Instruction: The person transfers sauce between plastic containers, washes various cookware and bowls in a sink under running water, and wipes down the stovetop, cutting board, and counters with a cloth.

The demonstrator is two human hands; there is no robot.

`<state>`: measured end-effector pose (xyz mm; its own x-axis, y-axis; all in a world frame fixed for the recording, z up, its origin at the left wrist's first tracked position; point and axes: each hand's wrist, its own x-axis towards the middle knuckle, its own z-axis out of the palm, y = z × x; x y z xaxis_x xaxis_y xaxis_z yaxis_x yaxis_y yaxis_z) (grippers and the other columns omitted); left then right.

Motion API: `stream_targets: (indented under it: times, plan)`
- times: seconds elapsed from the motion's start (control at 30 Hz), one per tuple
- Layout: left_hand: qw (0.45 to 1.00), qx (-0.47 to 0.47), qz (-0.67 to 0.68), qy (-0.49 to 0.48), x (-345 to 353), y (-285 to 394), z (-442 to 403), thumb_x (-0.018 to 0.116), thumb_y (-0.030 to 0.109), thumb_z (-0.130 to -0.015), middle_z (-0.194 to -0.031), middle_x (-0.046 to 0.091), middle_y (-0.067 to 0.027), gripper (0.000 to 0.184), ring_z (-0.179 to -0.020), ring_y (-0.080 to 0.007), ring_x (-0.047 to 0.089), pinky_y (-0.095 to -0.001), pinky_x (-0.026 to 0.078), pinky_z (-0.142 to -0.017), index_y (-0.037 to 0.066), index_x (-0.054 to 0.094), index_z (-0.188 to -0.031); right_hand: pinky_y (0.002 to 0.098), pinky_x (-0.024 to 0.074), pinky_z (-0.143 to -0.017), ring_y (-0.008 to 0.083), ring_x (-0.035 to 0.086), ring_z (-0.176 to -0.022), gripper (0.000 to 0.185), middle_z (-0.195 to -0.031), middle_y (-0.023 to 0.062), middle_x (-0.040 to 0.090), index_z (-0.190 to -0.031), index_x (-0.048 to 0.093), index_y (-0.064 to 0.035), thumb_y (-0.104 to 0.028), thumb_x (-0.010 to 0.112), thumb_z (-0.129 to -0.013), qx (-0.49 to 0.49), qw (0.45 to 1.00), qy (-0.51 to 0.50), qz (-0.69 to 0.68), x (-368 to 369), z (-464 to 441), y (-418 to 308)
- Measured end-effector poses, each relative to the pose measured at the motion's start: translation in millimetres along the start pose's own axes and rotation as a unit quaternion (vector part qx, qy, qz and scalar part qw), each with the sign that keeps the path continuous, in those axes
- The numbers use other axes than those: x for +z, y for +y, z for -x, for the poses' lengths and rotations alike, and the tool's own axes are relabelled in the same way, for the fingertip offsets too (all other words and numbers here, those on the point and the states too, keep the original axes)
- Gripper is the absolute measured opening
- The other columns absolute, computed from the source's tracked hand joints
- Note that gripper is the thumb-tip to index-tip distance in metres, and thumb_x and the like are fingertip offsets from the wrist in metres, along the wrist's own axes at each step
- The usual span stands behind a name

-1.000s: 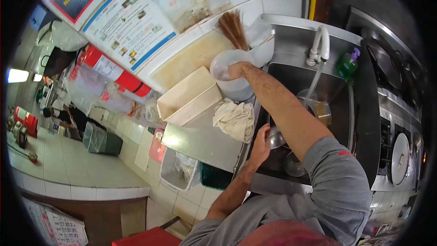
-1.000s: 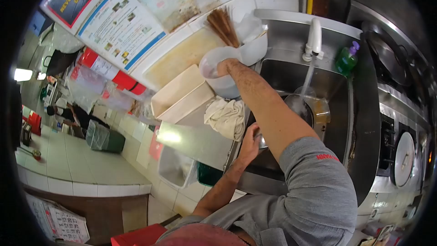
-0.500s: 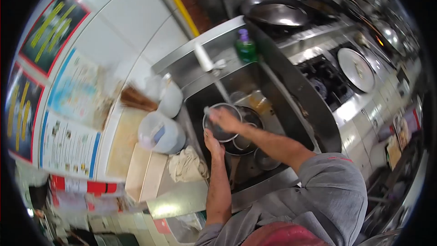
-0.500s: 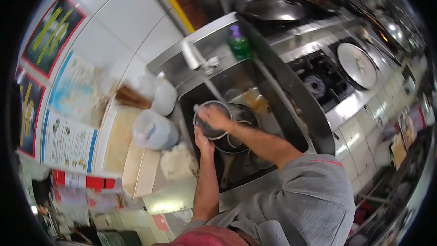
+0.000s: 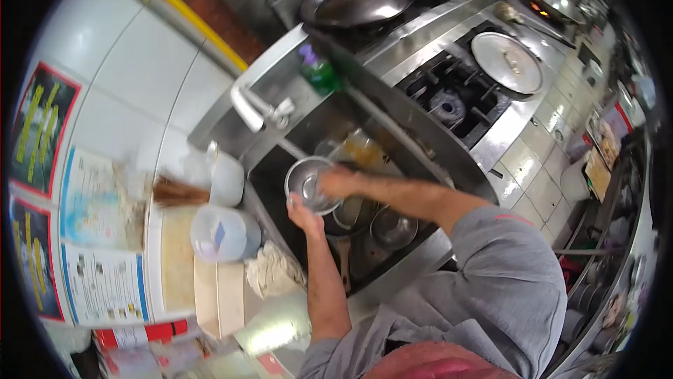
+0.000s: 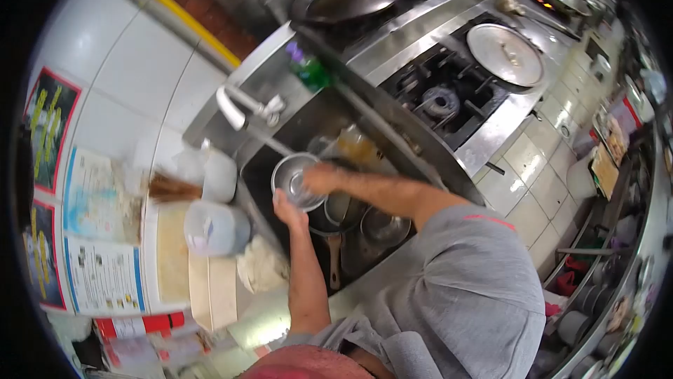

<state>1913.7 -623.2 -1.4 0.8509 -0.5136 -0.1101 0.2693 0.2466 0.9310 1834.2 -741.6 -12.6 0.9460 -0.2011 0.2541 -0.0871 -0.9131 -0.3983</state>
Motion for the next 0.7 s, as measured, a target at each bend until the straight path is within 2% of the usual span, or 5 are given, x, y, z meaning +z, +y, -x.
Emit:
stream_targets:
  times: [0.13,0.23,0.4,0.5,0.7]
  plan:
    - [0.999,-0.002,-0.007,0.034,17.1,-15.8,15.2,0.047,0.022,-0.092,-0.098,0.057,-0.0112,0.029,-0.082,-0.0203,0.057,-0.0320,0.047,-0.072,-0.002,0.052,-0.107,0.0436,0.0434,-0.069,0.0329,0.054,-0.090,0.025,-0.093,0.0154,0.056,-0.095,0.062,-0.0131,-0.016,0.057,-0.070,0.076,0.975,0.206,0.042,-23.1,-17.8,-12.6]
    - [0.998,-0.007,0.031,0.052,4.6,3.9,5.6,0.048,0.023,-0.092,-0.094,0.058,-0.0076,0.028,-0.081,-0.0161,0.055,-0.0309,0.045,-0.073,-0.001,0.054,-0.104,0.0428,0.0433,-0.074,0.0336,0.051,-0.089,0.023,-0.096,0.0153,0.052,-0.094,0.062,-0.0125,-0.016,0.059,-0.071,0.004,0.978,0.084,-0.191,13.9,-18.5,-28.7]
    - [0.996,0.013,-0.081,0.020,-9.1,-1.3,19.2,0.049,0.023,-0.092,-0.097,0.059,-0.0067,0.027,-0.089,-0.0143,0.052,-0.0290,0.043,-0.079,-0.001,0.056,-0.104,0.0420,0.0433,-0.080,0.0342,0.051,-0.095,0.019,-0.101,0.0158,0.053,-0.093,0.062,-0.0102,-0.016,0.056,-0.076,0.025,0.987,0.002,0.162,-17.2,-4.7,-23.8]
    - [0.996,0.051,-0.006,0.068,12.5,-13.8,18.3,0.047,0.022,-0.093,-0.096,0.059,-0.0073,0.027,-0.087,-0.0156,0.055,-0.0301,0.045,-0.075,-0.001,0.054,-0.105,0.0438,0.0394,-0.085,0.0343,0.045,-0.101,0.020,-0.108,0.0159,0.048,-0.092,0.064,-0.0142,-0.020,0.060,-0.073,0.086,0.964,0.123,-0.220,13.8,-16.4,-33.3]
    - [0.992,0.122,-0.012,0.015,-8.1,25.8,7.4,0.044,0.024,-0.094,-0.104,0.055,-0.0119,0.029,-0.092,-0.0211,0.056,-0.0350,0.047,-0.079,-0.001,0.047,-0.110,0.0409,0.0393,-0.086,0.0346,0.048,-0.098,0.033,-0.104,0.0175,0.049,-0.100,0.058,-0.0070,-0.015,0.065,-0.070,0.091,0.991,0.092,0.033,-19.8,30.1,-48.4]
